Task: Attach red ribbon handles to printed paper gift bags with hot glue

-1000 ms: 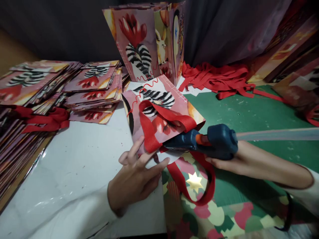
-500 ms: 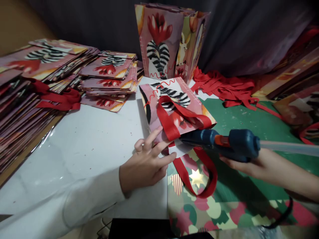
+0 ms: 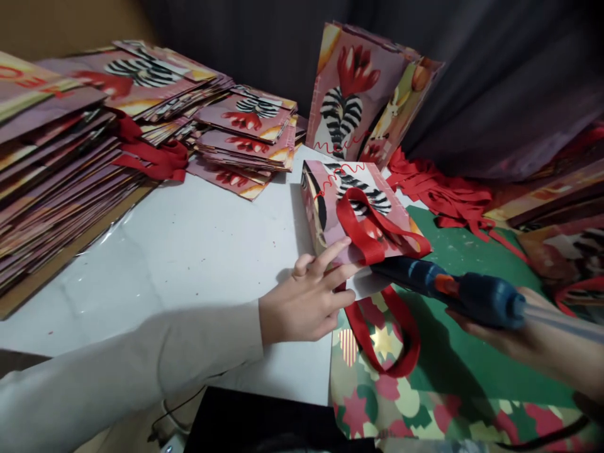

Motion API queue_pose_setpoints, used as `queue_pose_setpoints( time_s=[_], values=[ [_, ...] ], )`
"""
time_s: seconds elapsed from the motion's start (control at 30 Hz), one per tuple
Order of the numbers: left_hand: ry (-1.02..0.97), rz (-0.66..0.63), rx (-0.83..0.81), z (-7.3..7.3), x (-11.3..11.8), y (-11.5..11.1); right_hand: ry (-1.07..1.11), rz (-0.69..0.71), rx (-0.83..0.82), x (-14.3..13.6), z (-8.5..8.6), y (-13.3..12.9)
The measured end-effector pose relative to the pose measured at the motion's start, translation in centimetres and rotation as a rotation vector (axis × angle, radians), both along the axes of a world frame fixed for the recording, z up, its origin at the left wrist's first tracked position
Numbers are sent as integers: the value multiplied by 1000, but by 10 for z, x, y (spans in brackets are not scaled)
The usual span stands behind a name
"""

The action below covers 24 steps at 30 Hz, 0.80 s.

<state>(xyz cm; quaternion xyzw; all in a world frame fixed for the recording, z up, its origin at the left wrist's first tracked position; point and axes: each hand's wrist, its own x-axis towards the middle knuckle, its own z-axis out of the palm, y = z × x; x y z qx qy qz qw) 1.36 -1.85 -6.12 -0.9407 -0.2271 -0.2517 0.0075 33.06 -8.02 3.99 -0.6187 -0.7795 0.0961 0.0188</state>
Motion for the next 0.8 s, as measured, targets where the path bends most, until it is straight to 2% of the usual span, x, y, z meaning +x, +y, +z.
queue_pose_setpoints(
  time_s=[0.1,0.23,0.4,0.6,0.8],
  values=[
    [2,-1,-13,1,1,0,22,117,-71,-2,7,3],
    [2,-20,-40,1,1,0,-37,159,2,-6,10,5],
    [-16,-51,-59,-2,1,1,-175,112,15,-19,18,7],
    [-60,-55,-54,-1,2,1,-239,139,-103,-32,31,16],
    [-84,-44,-54,-4,4,1,-301,150,-81,-52,40,20]
  ],
)
